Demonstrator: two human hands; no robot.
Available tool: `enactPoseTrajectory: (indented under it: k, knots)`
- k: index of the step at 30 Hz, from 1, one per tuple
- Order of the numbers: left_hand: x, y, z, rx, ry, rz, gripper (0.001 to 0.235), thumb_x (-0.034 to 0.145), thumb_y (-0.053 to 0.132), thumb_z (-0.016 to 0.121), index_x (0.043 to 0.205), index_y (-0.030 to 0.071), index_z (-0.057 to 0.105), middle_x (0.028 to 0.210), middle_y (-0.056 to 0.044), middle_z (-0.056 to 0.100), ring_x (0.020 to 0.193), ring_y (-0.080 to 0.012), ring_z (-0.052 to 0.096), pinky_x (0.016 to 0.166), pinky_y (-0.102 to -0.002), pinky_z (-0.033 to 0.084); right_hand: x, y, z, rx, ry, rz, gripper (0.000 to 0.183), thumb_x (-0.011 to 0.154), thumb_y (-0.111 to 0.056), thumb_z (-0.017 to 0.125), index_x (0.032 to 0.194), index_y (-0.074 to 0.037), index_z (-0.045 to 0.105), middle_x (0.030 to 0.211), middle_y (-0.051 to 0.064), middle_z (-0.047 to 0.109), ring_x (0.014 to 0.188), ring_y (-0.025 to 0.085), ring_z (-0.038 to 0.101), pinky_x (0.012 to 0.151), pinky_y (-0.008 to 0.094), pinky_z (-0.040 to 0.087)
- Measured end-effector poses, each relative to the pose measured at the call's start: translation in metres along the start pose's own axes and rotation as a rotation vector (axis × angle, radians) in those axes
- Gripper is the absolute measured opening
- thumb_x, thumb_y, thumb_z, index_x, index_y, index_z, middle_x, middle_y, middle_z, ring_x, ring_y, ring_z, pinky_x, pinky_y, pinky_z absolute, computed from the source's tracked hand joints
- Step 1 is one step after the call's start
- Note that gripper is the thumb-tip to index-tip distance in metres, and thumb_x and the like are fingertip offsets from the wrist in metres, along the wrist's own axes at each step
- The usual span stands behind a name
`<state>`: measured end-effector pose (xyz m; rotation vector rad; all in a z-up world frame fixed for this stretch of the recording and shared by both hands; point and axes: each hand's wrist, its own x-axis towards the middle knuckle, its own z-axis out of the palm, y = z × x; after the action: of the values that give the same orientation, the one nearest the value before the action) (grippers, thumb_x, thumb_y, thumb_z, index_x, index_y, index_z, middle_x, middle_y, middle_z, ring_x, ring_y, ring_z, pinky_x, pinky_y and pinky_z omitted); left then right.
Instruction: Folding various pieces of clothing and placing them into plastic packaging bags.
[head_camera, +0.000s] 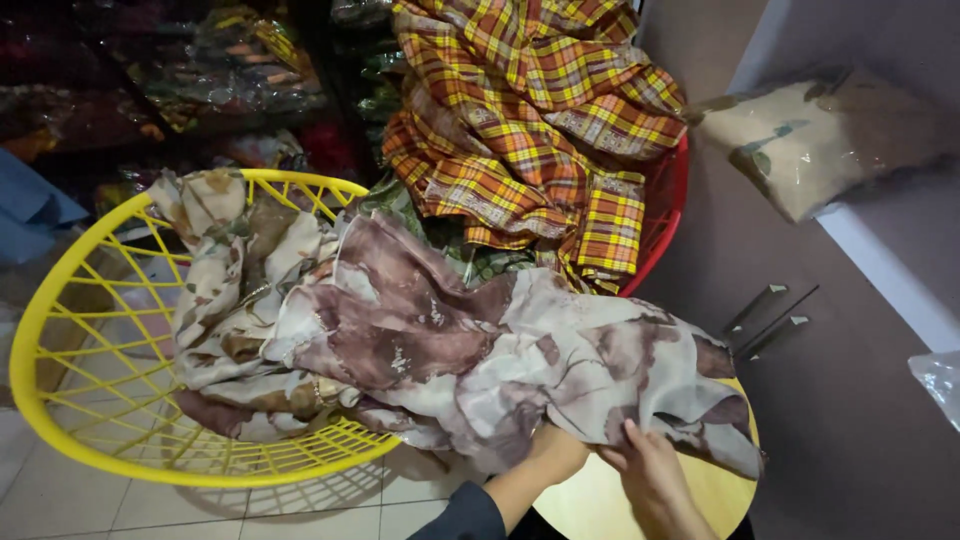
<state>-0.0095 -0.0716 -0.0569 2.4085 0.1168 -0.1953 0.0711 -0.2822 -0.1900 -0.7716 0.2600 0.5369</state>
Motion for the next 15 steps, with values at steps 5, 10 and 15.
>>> enactPoseTrajectory:
  k: [5, 10, 15]
  knots:
    - [0.012, -0.034, 0.029, -0.054, 0.178, 0.359, 0.057, 0.097, 0.018, 0.048, 0.153, 0.006, 0.047, 0.156, -0.026, 0.047, 0.144, -0.045, 0.042, 0.118, -0.049, 0.032, -0.058, -0.089, 0.044, -1.41, 0.442, -0.412, 0.03, 0.1, -0.027, 0.075, 0.119, -0.004, 0.077, 0.101, 0.012, 0.076, 0.091, 0.025, 0.075, 0.084, 0.035, 0.059]
    - [-0.02, 0.005, -0.035, -0.178, 0.181, 0.411, 0.052, 0.097, 0.016, 0.053, 0.147, 0.005, 0.05, 0.149, -0.027, 0.051, 0.14, -0.0455, 0.045, 0.115, -0.048, 0.036, -0.077, -0.148, 0.096, -2.006, -0.076, -1.234, 0.059, 0.073, -0.014, 0.068, 0.132, -0.016, 0.064, 0.12, 0.014, 0.067, 0.105, 0.034, 0.064, 0.09, 0.045, 0.052]
    - [-0.027, -0.006, -0.044, -0.141, 0.169, 0.403, 0.053, 0.091, 0.011, 0.052, 0.143, 0.008, 0.056, 0.14, -0.024, 0.061, 0.13, -0.0446, 0.056, 0.109, -0.047, 0.044, -0.068, -0.129, 0.068, -2.317, -0.059, -0.775, 0.071, 0.074, -0.011, 0.07, 0.138, -0.041, 0.065, 0.092, 0.006, 0.063, 0.092, 0.027, 0.064, 0.083, 0.042, 0.053]
